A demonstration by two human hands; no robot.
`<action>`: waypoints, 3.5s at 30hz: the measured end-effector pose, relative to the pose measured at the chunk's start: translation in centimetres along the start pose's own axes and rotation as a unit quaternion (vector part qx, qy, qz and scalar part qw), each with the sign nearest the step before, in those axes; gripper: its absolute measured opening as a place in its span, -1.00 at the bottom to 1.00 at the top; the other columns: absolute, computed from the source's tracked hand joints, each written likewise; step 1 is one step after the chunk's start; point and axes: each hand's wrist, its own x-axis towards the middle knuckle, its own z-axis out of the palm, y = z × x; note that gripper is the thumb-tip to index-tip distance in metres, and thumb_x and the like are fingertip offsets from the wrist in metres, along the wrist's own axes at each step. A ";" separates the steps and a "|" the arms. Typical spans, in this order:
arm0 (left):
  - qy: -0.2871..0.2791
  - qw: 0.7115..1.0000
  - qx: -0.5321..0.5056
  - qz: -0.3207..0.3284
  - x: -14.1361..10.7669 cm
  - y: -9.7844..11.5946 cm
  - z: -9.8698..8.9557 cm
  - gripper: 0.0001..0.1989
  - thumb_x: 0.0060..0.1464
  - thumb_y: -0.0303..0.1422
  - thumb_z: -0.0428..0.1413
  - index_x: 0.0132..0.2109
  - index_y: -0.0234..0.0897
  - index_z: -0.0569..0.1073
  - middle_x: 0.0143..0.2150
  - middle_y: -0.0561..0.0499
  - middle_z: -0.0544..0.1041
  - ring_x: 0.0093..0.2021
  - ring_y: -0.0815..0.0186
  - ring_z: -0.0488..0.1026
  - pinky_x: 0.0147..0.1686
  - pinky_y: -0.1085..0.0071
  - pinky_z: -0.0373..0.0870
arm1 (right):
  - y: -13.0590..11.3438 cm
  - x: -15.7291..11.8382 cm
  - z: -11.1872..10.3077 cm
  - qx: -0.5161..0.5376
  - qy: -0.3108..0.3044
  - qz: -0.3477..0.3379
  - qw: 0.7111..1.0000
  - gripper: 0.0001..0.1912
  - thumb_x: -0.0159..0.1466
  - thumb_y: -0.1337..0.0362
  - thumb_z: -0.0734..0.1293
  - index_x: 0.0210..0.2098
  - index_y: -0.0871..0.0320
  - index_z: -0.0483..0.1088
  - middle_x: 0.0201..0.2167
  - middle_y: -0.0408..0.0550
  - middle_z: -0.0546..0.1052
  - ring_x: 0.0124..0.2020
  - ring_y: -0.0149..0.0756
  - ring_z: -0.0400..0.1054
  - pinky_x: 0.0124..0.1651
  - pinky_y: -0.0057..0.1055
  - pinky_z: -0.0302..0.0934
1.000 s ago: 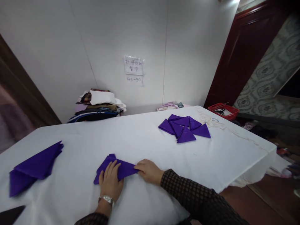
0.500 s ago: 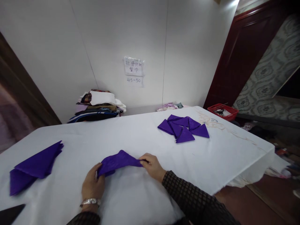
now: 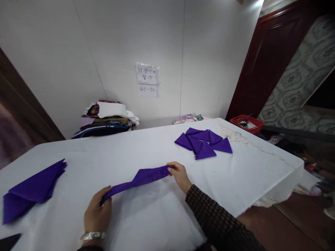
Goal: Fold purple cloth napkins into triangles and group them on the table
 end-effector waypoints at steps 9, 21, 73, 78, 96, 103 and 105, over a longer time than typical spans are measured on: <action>0.076 0.995 -0.052 0.032 1.3 2.1 -6.4 -0.53 0.05 -0.04 -0.13 0.04 -0.04 0.38 0.05 0.26 0.47 0.11 0.11 0.37 0.01 0.01 0.38 | -5.5 -1.0 -2.0 0.132 -0.064 0.011 0.989 -0.80 0.03 0.25 0.38 -0.30 0.07 0.45 -0.32 -0.11 0.56 -0.54 -0.40 0.30 -0.61 -0.49 0.17; -0.104 0.984 -0.077 -0.122 3.7 6.1 -2.7 -0.40 0.17 -0.14 -0.07 0.20 -0.51 0.16 0.08 -0.30 0.40 -0.04 0.12 0.47 -0.10 0.18 0.40 | 0.8 0.4 -3.3 0.126 -0.010 0.083 0.989 -0.54 0.15 0.16 0.31 0.04 0.10 0.26 0.14 0.09 0.32 0.04 -0.18 0.35 -0.09 -0.24 0.38; -0.054 0.991 -0.081 0.089 -3.7 4.8 4.1 -0.79 0.08 -0.29 0.08 -0.13 -0.23 0.44 0.02 -0.14 0.41 0.01 0.16 0.37 0.02 0.18 0.33 | 1.6 1.9 -1.4 0.139 0.041 0.058 0.988 -0.63 0.00 0.08 0.39 -0.23 0.09 0.37 -0.32 -0.13 0.51 -0.30 -0.31 0.38 -0.16 -0.30 0.26; -0.099 0.988 -0.034 0.111 -3.7 5.0 4.1 -0.76 0.06 -0.26 0.10 -0.11 -0.16 0.50 -0.03 -0.14 0.48 0.00 0.07 0.41 0.02 0.08 0.30 | 3.0 3.5 -4.8 0.028 0.102 0.056 0.993 -0.53 -0.04 0.16 0.40 -0.10 -0.12 0.35 -0.04 -0.03 0.45 -0.12 -0.17 0.37 -0.08 -0.15 0.26; -0.045 0.987 -0.077 0.134 -3.4 4.5 3.8 -0.88 -0.01 -0.48 0.09 -0.35 -0.18 0.49 -0.16 -0.05 0.51 -0.09 0.16 0.41 -0.05 0.08 0.31 | 4.4 2.7 -4.6 -0.268 -0.015 -0.131 0.954 -0.62 0.06 0.26 0.24 -0.13 0.17 0.44 -0.40 -0.08 0.46 -0.37 -0.25 0.29 -0.12 -0.16 0.23; 0.071 0.986 -0.150 0.028 -4.2 3.4 2.1 -0.80 -0.17 -0.61 0.01 -0.46 -0.17 0.32 -0.18 -0.06 0.46 -0.11 0.16 0.41 -0.08 0.10 0.39 | 3.2 0.6 -2.6 -0.102 -0.032 -0.101 0.989 -0.69 0.06 0.12 0.36 -0.16 -0.11 0.46 -0.31 -0.08 0.50 -0.24 -0.09 0.40 -0.08 -0.02 0.29; 0.094 0.984 -0.152 0.012 -4.4 3.1 1.7 -0.78 -0.19 -0.62 -0.02 -0.48 -0.16 0.27 -0.21 -0.06 0.45 -0.16 0.17 0.43 -0.16 0.12 0.43 | 2.9 0.1 -2.1 -0.071 -0.030 -0.082 0.994 -0.70 0.05 0.08 0.38 -0.19 -0.28 0.45 -0.30 -0.12 0.51 -0.20 -0.03 0.42 -0.07 0.02 0.30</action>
